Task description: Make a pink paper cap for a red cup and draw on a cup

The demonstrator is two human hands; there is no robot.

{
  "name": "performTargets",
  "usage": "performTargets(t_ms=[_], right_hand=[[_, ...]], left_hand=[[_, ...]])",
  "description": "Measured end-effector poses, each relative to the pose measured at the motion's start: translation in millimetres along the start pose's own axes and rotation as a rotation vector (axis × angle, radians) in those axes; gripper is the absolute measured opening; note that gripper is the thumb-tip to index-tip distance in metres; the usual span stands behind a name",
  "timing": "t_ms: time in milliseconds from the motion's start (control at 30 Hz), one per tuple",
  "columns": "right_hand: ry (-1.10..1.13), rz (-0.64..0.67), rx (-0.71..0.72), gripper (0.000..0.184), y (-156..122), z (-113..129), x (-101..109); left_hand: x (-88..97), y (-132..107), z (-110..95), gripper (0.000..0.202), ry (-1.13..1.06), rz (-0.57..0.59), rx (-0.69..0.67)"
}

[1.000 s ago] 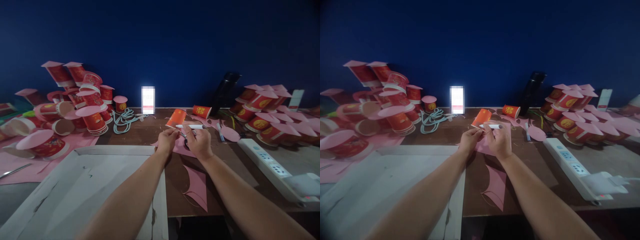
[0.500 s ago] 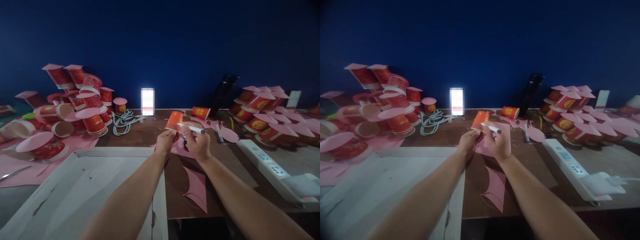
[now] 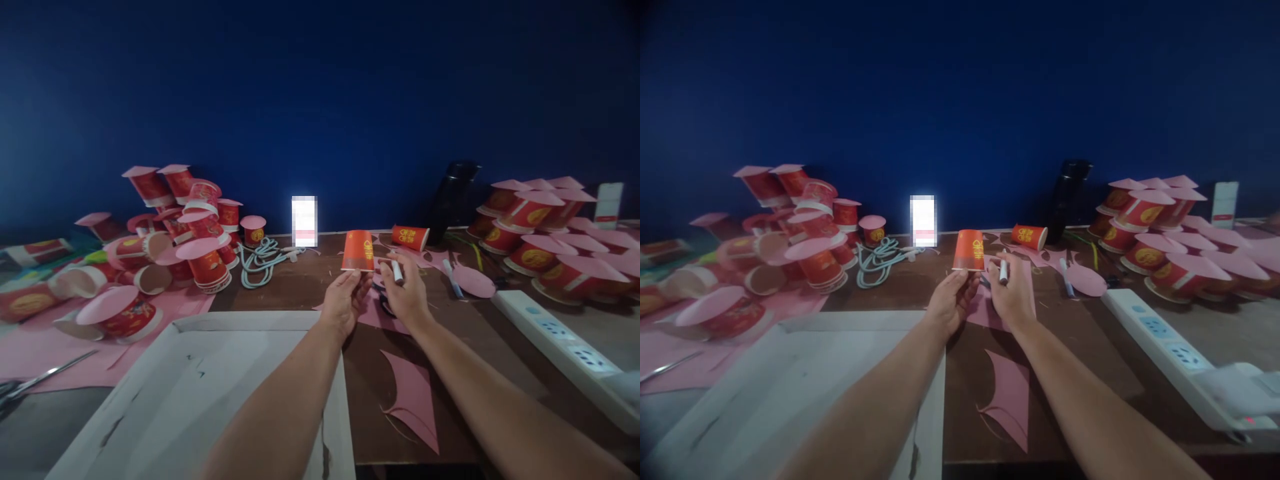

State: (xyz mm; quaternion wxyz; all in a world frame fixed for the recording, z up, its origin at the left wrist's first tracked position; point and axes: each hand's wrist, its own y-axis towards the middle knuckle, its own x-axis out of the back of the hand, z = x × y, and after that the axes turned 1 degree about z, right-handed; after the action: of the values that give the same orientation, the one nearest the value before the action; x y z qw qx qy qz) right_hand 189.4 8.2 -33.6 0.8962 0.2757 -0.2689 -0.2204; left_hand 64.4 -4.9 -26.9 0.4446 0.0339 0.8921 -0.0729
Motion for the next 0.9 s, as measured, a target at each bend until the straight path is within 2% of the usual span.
performTargets(t_ms=[167, 267, 500, 900], right_hand=[[0.102, 0.061, -0.168, 0.046, -1, -1, -2], [0.136, 0.078, -0.203, 0.049, -2, 4, -2], [0.165, 0.107, -0.207, 0.050, -1, 9, -3], [0.324, 0.098, -0.516, 0.045, 3, 14, 1]], left_hand=[[-1.3, -1, 1, 0.009, -0.008, 0.013, -0.011], [-2.8, -3, 2, 0.011, -0.016, 0.016, 0.001], [-7.9, -8, 2, 0.013, -0.018, 0.054, 0.016], [-7.2, -8, 12, 0.025, 0.081, 0.086, 0.070]])
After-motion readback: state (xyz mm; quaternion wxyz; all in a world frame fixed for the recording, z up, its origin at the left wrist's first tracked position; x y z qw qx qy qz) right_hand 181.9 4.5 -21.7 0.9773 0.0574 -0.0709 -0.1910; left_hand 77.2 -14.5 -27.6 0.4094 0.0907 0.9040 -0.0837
